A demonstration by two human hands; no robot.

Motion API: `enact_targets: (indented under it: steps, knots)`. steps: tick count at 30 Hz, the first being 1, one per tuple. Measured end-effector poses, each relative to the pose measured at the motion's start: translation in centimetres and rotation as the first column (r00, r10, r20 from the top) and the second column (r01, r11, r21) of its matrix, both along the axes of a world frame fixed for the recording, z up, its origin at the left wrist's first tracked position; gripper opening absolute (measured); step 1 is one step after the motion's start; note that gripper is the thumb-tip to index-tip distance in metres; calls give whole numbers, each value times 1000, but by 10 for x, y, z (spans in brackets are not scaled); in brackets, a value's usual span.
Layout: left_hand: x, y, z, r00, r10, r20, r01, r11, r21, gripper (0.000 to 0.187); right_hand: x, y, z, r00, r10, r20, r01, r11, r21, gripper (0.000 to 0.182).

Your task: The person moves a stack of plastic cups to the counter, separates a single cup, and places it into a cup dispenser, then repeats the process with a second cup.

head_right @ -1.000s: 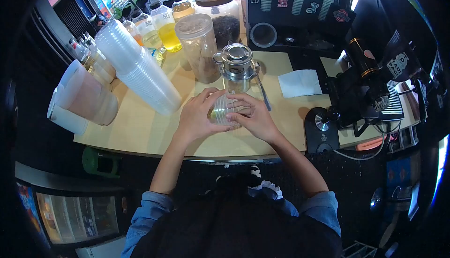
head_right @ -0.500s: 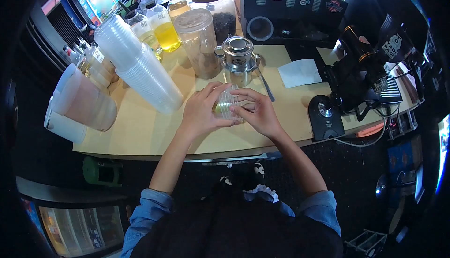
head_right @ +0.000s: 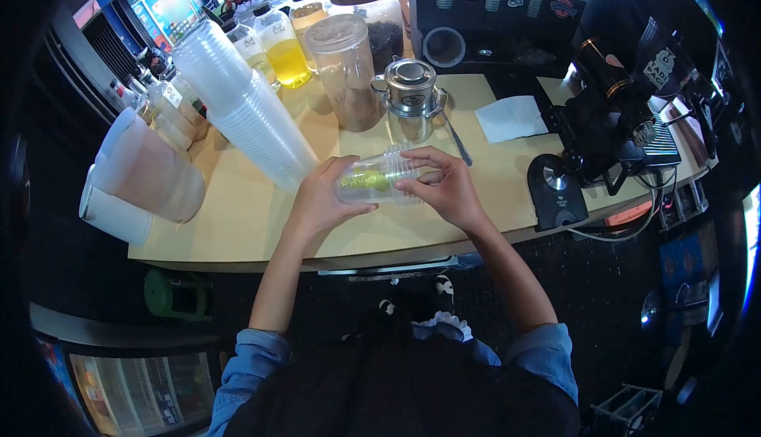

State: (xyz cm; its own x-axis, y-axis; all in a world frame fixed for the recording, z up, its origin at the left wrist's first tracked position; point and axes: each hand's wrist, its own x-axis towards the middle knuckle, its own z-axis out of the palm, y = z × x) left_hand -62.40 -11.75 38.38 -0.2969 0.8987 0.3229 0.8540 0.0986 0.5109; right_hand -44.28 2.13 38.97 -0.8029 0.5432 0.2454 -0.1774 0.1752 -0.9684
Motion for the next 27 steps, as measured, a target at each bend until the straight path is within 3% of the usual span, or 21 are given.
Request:
enact_targets:
  steps: [7,19,27]
  knots:
    - [1,0,-12,997,-24,-73,37,984,174,72,0,0,0,999,-44,13,44,999,-11,40]
    - [1,-1,-8,989,-98,110,82,986,145,71,4,-1,3,998,-52,32,50,996,68,38]
    - [-3,0,-8,988,-80,136,65,992,111,74,7,-2,5,998,-65,25,61,987,145,39]
